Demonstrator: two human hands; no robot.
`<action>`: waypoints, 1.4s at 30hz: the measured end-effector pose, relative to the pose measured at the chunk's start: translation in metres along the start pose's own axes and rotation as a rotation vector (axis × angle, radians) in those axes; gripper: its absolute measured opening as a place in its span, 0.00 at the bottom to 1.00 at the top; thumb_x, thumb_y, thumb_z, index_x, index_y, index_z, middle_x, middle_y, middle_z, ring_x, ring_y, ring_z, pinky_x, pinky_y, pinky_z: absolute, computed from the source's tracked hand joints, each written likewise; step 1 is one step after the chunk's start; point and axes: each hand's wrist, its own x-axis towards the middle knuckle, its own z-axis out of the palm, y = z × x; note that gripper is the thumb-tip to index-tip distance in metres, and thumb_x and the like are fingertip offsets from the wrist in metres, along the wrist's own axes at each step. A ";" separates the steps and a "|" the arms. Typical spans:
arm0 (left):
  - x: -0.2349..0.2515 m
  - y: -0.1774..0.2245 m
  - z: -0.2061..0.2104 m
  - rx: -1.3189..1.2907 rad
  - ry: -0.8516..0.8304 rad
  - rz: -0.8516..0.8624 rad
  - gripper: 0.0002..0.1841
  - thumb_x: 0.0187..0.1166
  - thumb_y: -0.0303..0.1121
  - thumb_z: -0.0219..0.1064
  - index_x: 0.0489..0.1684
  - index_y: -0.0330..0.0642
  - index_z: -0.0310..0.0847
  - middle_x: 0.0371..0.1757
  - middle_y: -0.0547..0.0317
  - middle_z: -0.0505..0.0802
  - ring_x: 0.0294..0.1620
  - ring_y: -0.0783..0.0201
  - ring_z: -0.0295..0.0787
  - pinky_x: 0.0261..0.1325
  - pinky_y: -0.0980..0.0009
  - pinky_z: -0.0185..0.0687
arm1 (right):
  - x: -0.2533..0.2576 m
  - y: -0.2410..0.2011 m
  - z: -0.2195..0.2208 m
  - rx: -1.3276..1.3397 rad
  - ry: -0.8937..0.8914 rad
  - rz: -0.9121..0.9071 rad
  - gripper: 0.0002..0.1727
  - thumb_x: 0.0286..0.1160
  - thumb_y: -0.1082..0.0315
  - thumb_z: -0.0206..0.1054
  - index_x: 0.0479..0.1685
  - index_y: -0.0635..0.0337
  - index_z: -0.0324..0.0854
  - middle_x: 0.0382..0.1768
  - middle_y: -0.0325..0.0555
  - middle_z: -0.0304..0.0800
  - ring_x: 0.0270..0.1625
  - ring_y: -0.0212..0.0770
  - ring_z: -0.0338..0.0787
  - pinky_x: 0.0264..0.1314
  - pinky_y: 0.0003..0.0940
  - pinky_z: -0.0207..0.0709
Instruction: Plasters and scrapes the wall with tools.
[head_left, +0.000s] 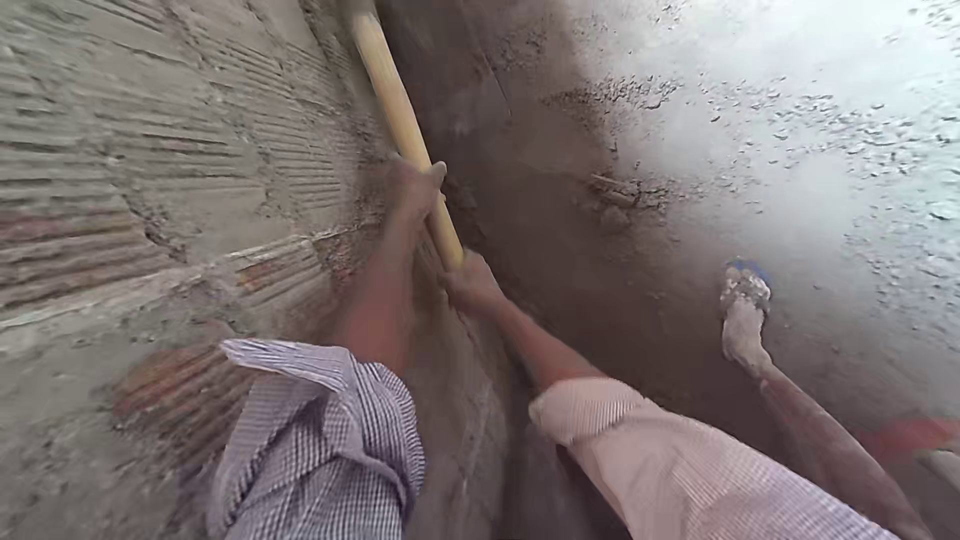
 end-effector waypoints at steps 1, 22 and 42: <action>-0.013 0.000 0.009 -0.039 -0.004 -0.015 0.45 0.78 0.43 0.74 0.88 0.33 0.47 0.62 0.34 0.84 0.44 0.49 0.92 0.48 0.51 0.92 | -0.019 0.022 -0.002 0.008 -0.007 0.034 0.22 0.76 0.59 0.73 0.61 0.65 0.77 0.36 0.51 0.85 0.31 0.43 0.86 0.38 0.43 0.84; -0.381 -0.088 0.235 -0.558 -0.118 -0.559 0.26 0.70 0.22 0.76 0.66 0.25 0.71 0.26 0.47 0.89 0.20 0.61 0.87 0.27 0.66 0.86 | -0.340 0.311 -0.151 -0.492 -0.039 0.738 0.27 0.68 0.59 0.77 0.66 0.61 0.82 0.56 0.63 0.91 0.60 0.63 0.90 0.63 0.66 0.80; -0.120 0.150 0.201 -0.468 -0.133 0.062 0.33 0.83 0.31 0.66 0.82 0.37 0.48 0.42 0.49 0.85 0.27 0.62 0.90 0.34 0.65 0.93 | -0.103 0.022 -0.259 -0.348 0.258 0.024 0.26 0.76 0.59 0.75 0.70 0.59 0.76 0.50 0.63 0.90 0.52 0.62 0.91 0.53 0.65 0.83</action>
